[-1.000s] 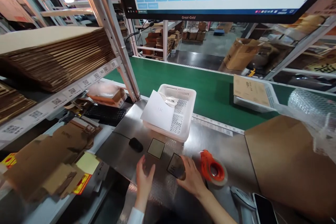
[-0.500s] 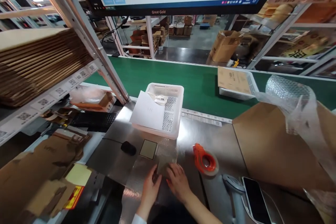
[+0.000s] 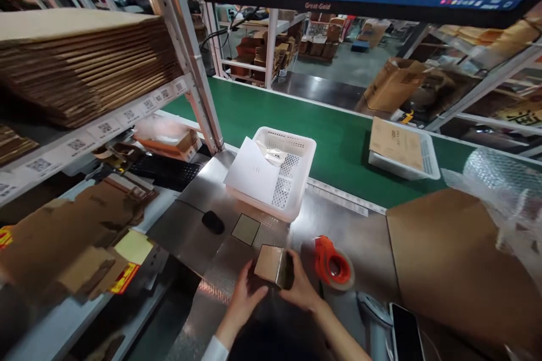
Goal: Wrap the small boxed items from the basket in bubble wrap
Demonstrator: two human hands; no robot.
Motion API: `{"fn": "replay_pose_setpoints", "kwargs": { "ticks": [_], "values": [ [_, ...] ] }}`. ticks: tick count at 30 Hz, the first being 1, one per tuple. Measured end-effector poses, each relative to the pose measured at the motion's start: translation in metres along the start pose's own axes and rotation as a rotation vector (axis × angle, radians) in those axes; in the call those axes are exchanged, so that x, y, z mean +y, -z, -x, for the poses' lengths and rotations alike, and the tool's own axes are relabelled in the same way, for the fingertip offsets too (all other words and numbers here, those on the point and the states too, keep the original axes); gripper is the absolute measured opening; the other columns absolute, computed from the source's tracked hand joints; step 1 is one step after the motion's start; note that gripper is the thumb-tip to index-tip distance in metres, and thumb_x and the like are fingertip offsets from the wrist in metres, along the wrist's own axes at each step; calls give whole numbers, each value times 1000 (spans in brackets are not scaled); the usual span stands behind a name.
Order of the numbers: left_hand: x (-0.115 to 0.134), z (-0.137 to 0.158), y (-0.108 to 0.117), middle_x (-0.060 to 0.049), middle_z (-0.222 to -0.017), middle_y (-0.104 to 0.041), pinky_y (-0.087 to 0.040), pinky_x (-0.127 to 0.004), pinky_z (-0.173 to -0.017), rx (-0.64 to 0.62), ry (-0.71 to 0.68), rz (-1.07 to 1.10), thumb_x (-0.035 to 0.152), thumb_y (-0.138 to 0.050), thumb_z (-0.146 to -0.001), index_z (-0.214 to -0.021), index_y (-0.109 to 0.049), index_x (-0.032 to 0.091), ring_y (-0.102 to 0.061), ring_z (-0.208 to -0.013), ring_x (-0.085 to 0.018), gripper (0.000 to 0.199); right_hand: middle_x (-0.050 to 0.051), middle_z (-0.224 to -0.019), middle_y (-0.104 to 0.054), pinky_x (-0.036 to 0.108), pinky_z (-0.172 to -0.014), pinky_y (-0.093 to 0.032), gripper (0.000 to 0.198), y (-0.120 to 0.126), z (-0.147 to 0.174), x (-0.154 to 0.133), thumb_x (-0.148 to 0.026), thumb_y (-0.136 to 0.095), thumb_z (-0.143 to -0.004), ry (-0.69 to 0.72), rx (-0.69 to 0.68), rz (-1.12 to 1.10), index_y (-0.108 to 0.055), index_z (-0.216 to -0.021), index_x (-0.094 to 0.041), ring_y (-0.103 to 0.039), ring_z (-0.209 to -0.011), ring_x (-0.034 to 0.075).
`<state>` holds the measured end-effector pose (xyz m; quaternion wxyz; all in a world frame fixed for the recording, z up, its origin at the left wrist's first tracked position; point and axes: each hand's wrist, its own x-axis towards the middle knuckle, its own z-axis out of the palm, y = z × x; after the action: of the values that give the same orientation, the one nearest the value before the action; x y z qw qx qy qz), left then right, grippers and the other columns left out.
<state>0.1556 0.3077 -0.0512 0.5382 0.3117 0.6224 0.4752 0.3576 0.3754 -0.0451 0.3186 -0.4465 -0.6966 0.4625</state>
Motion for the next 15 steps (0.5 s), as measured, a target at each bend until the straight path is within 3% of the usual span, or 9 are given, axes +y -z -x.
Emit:
{"fn": "replay_pose_setpoints", "kwargs": {
  "ticks": [3, 8, 12, 15],
  "values": [
    [25, 15, -6, -18, -148, -63, -44, -53, -121, -56, -58, -89, 33, -86, -65, -139, -61, 19, -58, -138, -38, 79, 15, -140, -51, 56, -109, -52, 95, 6, 21, -9, -26, -71, -68, 28, 16, -118, -18, -146, -29, -57, -130, 38],
    [57, 29, -8, -13, -149, -64, -38, -57, -124, -79, -176, -221, 24, -79, -70, -139, -64, 23, -55, -142, -37, 70, 19, -143, -47, 63, -110, -49, 96, 2, 27, -17, -29, -75, -70, 93, 48, -87, -18, -148, -28, -55, -133, 42],
    [51, 25, -7, -14, -152, -61, -36, -58, -126, -90, -243, -298, 27, -80, -72, -143, -63, 24, -52, -145, -38, 72, 22, -145, -46, 66, -114, -44, 99, -8, 23, -1, -30, -76, -67, 81, 125, -8, -22, -149, -26, -49, -138, 47],
    [39, 15, -10, -17, -159, -53, -33, -58, -128, -105, -257, -335, 34, -79, -76, -149, -57, 21, -46, -150, -38, 78, 22, -144, -46, 64, -114, -44, 107, -18, 14, 11, -32, -76, -65, 45, 154, -25, -15, -152, -24, -50, -137, 46]
  ]
}}
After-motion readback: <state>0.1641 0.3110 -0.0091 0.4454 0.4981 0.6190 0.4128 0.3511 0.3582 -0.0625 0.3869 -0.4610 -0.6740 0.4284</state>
